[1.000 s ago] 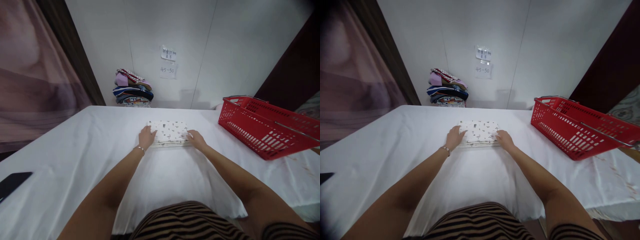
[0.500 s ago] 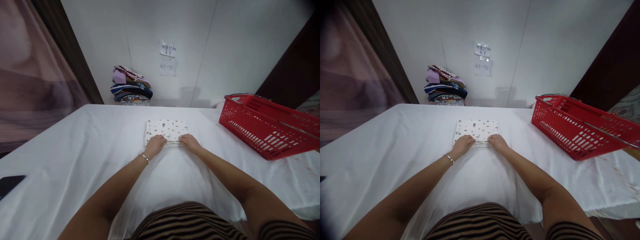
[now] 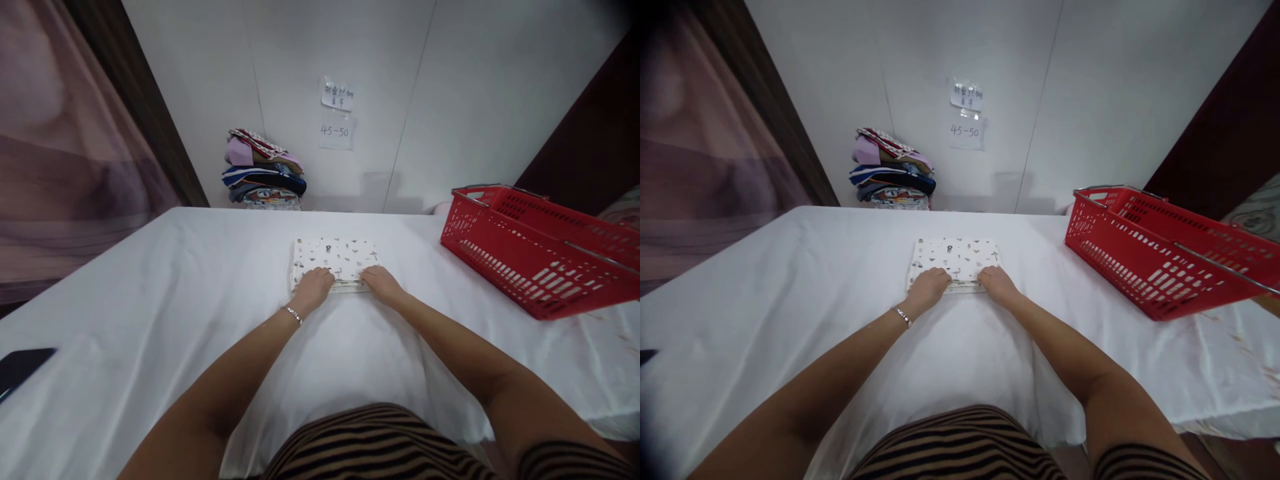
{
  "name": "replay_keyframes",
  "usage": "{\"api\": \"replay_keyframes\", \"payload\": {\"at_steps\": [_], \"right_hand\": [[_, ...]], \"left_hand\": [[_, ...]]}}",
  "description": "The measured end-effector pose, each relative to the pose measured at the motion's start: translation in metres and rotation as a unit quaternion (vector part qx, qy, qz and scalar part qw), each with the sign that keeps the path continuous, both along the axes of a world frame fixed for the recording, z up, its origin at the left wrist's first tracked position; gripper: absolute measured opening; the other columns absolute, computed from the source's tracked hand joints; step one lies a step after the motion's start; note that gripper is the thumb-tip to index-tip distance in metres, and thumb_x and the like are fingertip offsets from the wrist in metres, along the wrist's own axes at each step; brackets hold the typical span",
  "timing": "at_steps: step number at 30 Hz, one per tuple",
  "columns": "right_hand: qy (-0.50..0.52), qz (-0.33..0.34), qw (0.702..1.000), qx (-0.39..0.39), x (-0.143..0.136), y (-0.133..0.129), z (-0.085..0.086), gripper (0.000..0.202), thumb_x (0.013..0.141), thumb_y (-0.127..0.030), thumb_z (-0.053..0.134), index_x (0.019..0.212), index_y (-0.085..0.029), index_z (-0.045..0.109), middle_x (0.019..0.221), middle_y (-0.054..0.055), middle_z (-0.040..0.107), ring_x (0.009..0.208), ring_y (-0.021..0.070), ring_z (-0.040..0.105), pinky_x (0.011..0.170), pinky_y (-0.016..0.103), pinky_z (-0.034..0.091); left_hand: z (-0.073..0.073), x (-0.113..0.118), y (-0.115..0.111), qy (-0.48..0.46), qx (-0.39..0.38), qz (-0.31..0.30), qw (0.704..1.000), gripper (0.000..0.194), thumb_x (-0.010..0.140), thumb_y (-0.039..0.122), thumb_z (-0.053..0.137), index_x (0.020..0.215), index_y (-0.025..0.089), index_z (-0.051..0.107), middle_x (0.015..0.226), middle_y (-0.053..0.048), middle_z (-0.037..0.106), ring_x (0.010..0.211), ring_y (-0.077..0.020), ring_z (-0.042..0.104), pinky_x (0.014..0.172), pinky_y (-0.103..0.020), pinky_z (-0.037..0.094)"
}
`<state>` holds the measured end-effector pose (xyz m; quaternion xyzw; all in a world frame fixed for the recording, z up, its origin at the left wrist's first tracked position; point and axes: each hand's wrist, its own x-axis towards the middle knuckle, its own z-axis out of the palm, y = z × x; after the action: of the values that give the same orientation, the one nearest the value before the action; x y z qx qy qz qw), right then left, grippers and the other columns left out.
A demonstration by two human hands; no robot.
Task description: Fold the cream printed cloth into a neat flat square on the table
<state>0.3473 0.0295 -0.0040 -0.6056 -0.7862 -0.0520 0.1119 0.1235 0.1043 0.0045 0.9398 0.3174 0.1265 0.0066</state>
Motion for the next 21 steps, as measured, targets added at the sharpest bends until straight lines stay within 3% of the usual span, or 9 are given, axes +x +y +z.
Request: {"api": "replay_keyframes", "payload": {"at_steps": [9, 21], "right_hand": [[0.024, 0.001, 0.999, 0.027, 0.002, -0.002, -0.013, 0.024, 0.087, -0.008, 0.043, 0.096, -0.017, 0.064, 0.105, 0.008, 0.063, 0.096, 0.0200, 0.051, 0.084, 0.031, 0.036], [0.029, 0.022, 0.998, 0.055, 0.003, -0.011, -0.022, 0.027, 0.091, -0.015, 0.045, 0.110, -0.018, 0.064, 0.115, 0.010, 0.062, 0.104, 0.0217, 0.052, 0.088, 0.033, 0.039]], "left_hand": [[-0.013, -0.001, -0.001, -0.010, 0.035, 0.000, 0.999, 0.021, 0.091, 0.014, 0.039, 0.091, 0.019, 0.059, 0.092, -0.008, 0.058, 0.091, -0.0209, 0.051, 0.076, -0.034, 0.039], [-0.017, -0.006, -0.005, 0.010, 0.048, -0.042, 0.998, 0.020, 0.087, 0.009, 0.044, 0.091, 0.020, 0.060, 0.096, -0.008, 0.058, 0.097, -0.0212, 0.050, 0.083, -0.036, 0.039]]}}
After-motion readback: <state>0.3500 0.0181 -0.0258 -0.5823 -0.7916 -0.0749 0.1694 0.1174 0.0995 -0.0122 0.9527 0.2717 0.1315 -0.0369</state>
